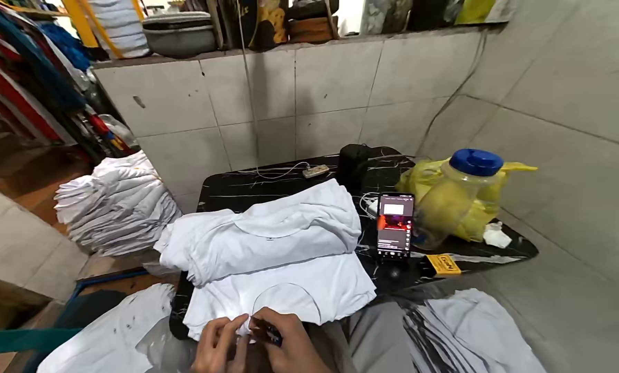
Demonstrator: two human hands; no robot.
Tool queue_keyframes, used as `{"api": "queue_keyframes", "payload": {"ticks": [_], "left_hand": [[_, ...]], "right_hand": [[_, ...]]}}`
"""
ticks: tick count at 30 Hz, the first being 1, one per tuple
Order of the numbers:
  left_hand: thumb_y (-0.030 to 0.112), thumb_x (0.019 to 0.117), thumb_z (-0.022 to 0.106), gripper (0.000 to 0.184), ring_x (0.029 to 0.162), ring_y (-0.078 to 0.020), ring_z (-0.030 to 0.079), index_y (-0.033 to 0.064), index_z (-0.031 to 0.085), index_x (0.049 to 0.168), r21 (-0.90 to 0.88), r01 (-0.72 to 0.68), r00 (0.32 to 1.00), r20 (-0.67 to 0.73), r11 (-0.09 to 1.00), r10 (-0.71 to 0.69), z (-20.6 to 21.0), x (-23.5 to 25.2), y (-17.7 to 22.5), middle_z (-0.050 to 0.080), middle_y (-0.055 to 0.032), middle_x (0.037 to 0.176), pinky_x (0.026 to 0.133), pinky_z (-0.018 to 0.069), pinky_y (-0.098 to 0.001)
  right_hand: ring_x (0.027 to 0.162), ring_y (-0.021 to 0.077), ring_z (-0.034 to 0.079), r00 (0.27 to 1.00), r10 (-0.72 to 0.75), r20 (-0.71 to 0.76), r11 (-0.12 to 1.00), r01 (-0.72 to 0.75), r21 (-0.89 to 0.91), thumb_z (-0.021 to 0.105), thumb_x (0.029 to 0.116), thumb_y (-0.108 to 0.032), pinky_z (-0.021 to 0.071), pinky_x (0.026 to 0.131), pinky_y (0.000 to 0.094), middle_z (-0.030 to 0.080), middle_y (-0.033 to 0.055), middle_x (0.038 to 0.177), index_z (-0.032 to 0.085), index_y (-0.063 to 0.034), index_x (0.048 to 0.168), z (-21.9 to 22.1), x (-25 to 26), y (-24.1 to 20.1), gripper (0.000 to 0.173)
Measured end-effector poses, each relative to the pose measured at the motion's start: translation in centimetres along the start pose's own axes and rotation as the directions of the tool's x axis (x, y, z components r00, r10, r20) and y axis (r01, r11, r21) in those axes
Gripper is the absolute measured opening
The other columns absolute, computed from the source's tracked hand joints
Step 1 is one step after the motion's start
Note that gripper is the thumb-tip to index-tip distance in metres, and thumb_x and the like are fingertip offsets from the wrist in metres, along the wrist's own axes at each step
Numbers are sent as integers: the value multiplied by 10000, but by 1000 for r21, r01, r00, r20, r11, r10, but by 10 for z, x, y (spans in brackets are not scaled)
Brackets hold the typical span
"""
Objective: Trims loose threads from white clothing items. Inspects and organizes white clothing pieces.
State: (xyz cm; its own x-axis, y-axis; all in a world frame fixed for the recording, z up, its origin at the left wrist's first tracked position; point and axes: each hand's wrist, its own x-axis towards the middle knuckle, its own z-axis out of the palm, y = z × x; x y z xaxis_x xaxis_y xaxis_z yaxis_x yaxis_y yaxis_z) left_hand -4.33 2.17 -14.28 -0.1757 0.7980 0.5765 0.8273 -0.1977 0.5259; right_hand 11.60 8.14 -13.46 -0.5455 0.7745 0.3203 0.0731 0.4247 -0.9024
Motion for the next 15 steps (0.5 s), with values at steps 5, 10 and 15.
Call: {"api": "queue_keyframes", "payload": {"ticks": [5,10,15], "left_hand": [[167,950,628,172,1070,-257,629,110,790,950,60,-121,992,-36,991,123,-22,25,-26,721,-103,1042,976,486,-382],[158,945,621,181,1086,-275,685,52,751,1015,-14,-74,997,24,997,74,-21,41,-36,756,-81,1054,996,494,-508],[227,995,575,237,884,-197,688,41,717,1035,-54,-64,991,-121,997,57,2,81,-16,723,-65,937,841,556,-438]], "right_hand": [[804,274,753,997,63,-51,838,-81,-540,741,803,10,617,650,504,651,103,1391,649,-101,1375,-31,-18,-22,590],[810,392,706,901,430,-47,563,-308,-767,720,865,-67,569,681,583,686,185,1143,717,-40,1091,-98,-26,-39,227],[707,260,694,972,-28,-231,735,-137,-664,804,749,-131,586,571,482,693,127,1084,725,-91,984,-132,-16,-15,251]]}}
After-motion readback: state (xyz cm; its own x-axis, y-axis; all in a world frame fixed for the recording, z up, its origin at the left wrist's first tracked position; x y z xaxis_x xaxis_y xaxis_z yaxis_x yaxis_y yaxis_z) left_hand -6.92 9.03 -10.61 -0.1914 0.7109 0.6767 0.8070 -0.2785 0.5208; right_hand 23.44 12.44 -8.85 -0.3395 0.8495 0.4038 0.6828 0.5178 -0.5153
